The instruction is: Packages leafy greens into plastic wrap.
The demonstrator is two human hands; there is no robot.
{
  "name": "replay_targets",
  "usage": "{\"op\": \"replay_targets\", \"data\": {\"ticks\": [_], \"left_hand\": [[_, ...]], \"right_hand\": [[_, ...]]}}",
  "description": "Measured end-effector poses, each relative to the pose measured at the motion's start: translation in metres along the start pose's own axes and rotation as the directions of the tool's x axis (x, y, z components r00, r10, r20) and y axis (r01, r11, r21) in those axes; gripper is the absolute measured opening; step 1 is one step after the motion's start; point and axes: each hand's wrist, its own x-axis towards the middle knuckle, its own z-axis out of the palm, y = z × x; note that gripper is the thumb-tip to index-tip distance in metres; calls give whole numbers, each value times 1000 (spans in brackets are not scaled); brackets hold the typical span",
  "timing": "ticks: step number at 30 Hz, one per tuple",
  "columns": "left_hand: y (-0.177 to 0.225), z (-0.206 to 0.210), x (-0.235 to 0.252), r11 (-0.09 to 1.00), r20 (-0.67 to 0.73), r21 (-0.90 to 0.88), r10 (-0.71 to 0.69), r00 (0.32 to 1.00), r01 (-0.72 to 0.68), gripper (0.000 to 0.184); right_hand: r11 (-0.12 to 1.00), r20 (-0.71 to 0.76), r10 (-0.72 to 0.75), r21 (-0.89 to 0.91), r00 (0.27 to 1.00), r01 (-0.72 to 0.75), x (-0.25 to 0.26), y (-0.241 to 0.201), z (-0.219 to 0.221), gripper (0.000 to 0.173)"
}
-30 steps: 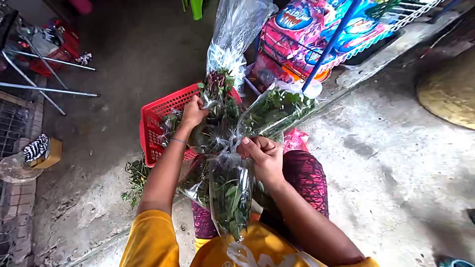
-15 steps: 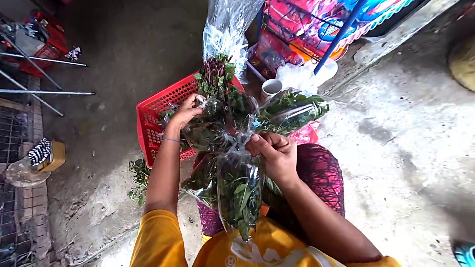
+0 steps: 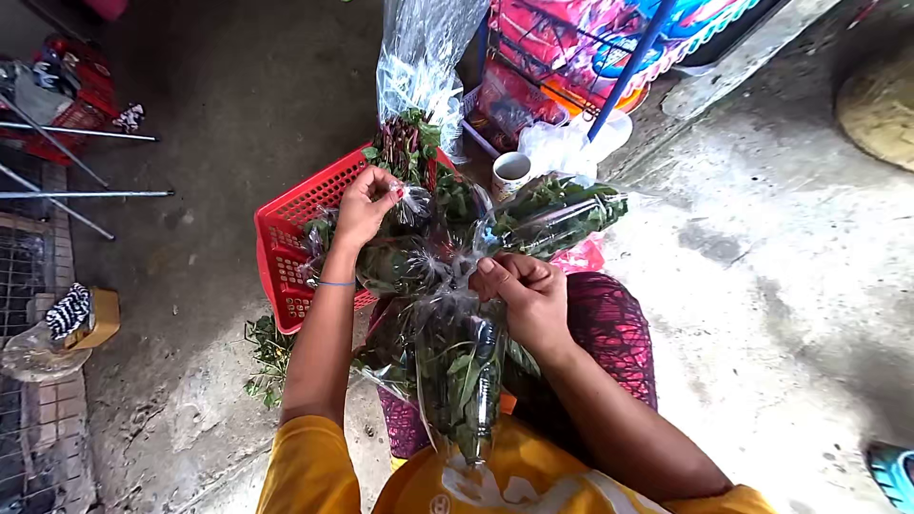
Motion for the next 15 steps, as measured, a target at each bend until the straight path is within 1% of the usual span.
{"op": "replay_targets", "data": {"ticks": [2,4,6,7,8,9,10,11,12,13,14,15], "left_hand": [[7,-13,-2,999,-85,15,48,995,-47,18],[17,-39,-7,995,-178,75,71,981,-59,24],[33,-74,-18,979,-233,190,118,965,-74,30],[43,-91,-26,957,-245,275,165,955,-95,27],[56,-107,-34,916,-241,381,227,944,-123,23],[73,-119,-45,850,-221,507,288,932,-142,22],[94,-124,-57,756,-191,636,346,918,-153,21],[118,-124,-70,656,-149,738,383,912,-155,22],[139,-117,-84,582,-103,796,402,910,-167,22],[156,-105,-97,541,-59,819,411,910,-191,21],[168,-91,-107,525,-19,821,415,910,-223,19],[174,-74,-115,549,14,797,398,917,-251,17]], "right_hand": [[1000,-10,-1,17,1000,1,2,-2,-5,37],[999,-19,0,43,1000,1,4,-5,-11,37],[998,-37,-3,70,999,6,6,-10,-16,37],[996,-48,-3,89,999,8,6,-14,-17,38],[994,-55,-2,108,998,8,7,-18,-17,39],[992,-59,-2,123,998,9,7,-21,-17,39],[991,-55,-5,135,998,13,6,-25,-15,39],[989,-46,-8,145,999,15,5,-28,-12,39],[988,-35,-13,151,999,18,2,-32,-10,38],[986,-21,-21,163,1000,24,-2,-35,-7,38],[985,-4,-31,172,1000,31,-6,-38,-5,37],[983,11,-41,178,999,39,-9,-41,-2,37]]}}
